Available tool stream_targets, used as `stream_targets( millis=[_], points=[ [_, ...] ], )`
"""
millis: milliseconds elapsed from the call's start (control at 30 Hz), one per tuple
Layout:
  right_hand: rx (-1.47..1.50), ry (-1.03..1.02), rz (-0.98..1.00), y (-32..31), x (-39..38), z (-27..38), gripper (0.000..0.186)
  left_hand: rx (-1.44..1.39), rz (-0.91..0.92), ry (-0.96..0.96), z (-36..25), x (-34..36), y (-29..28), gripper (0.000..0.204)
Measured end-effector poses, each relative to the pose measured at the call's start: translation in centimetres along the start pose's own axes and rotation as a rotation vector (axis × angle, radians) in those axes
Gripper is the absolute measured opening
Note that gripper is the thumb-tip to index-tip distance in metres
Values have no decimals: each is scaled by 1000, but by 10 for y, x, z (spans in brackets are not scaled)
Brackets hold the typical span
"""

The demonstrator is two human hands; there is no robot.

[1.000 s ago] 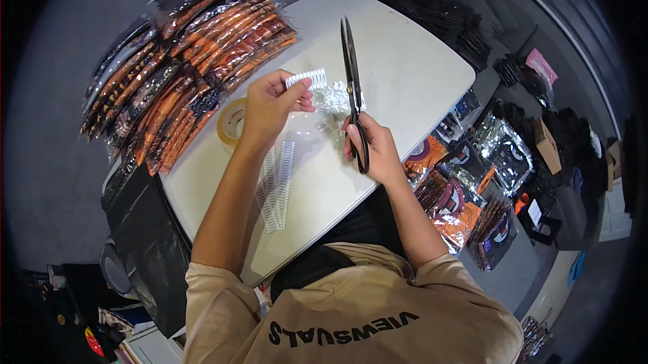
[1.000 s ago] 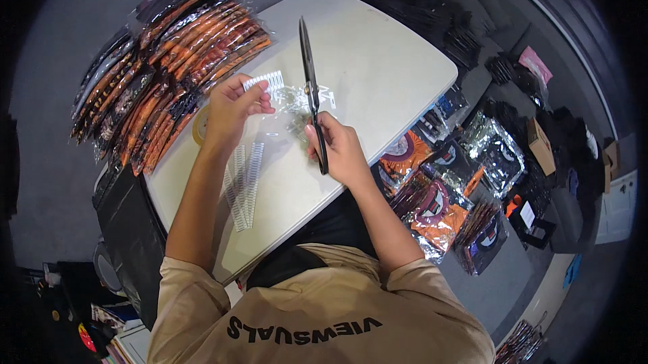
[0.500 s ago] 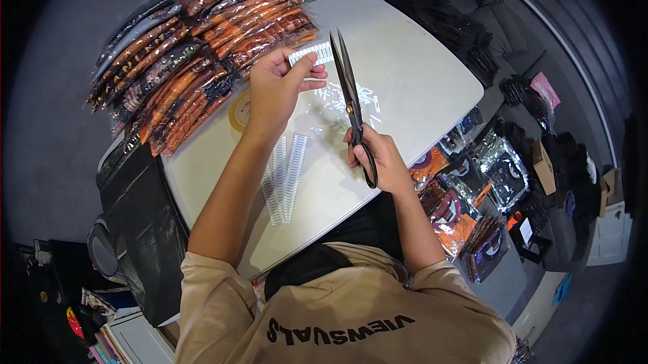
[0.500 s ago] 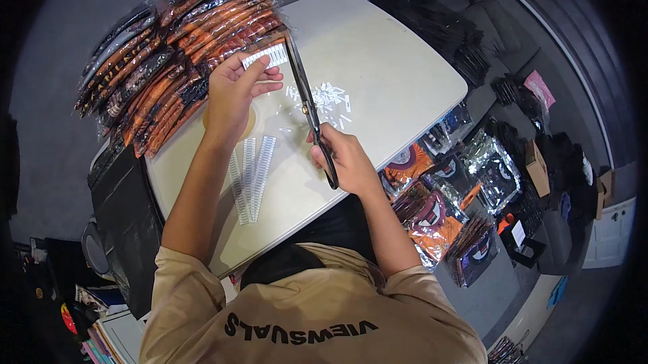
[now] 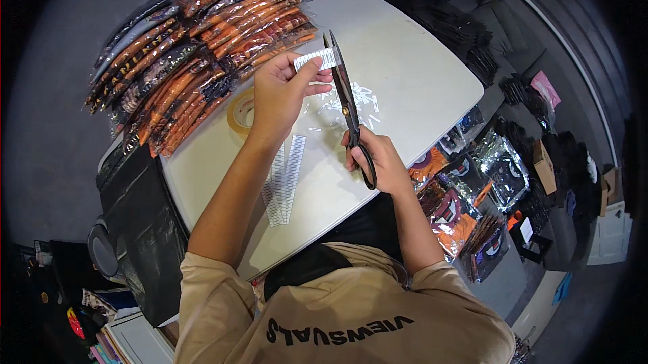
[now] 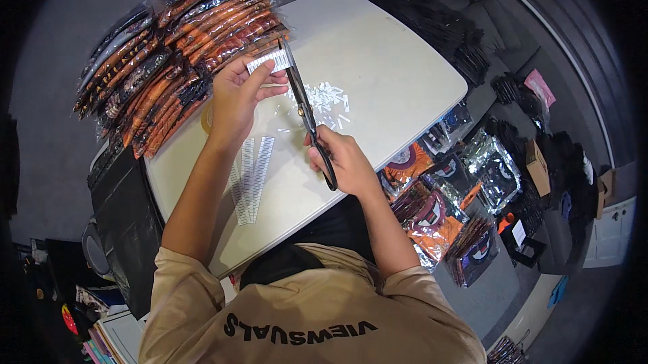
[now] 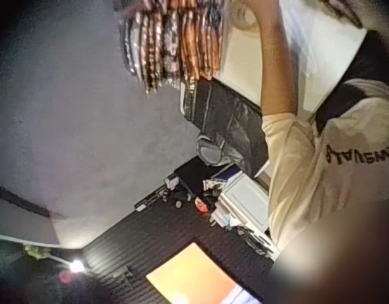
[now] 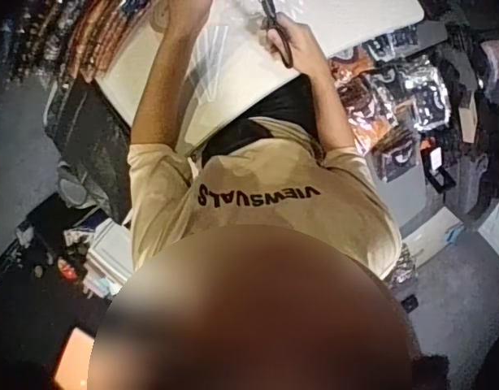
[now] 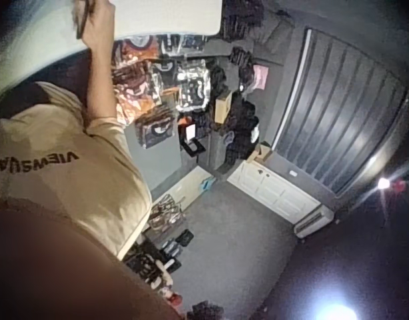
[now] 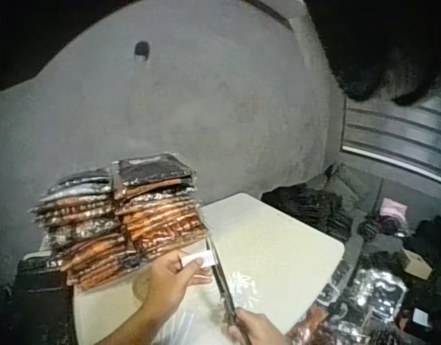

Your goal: Cutting a white plastic strip or ribbon using scissors in a workspace.

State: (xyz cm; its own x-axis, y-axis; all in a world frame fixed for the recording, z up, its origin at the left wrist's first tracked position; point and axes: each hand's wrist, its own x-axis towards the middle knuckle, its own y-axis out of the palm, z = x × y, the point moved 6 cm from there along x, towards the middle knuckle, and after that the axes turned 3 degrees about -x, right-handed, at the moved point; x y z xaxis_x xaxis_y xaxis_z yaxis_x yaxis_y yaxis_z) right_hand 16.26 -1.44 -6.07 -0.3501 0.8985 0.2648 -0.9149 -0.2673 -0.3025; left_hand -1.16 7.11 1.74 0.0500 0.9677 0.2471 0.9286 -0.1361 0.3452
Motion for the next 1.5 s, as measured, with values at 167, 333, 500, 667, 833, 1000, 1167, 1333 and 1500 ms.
stream_targets(
  millis=[167,333,500,667,833,1000,1167,1333,1500],
  points=[
    [4,6,-6,1,-1,-2,26,6,8,1,2,-1,0,14],
    [-8,2,0,1,0,1,26,14,14,2,3,-1,-2,12],
    [-19,10,3,0,0,0,28,20,17,-5,4,0,-1,12],
    [-12,-3,-3,0,0,1,28,4,10,3,3,0,1,15],
    [-27,0,-3,0,0,4,27,13,10,7,3,-1,1,15],
    [-17,1,-1,1,0,3,27,7,-3,8,2,-2,1,17],
    [-17,3,-3,0,0,1,27,23,-5,6,2,-1,2,16],
    [-4,0,-13,1,0,2,28,19,-1,7,3,-1,1,16],
    [-23,2,-10,0,0,2,29,34,-1,-5,4,-2,1,13]
  ],
)
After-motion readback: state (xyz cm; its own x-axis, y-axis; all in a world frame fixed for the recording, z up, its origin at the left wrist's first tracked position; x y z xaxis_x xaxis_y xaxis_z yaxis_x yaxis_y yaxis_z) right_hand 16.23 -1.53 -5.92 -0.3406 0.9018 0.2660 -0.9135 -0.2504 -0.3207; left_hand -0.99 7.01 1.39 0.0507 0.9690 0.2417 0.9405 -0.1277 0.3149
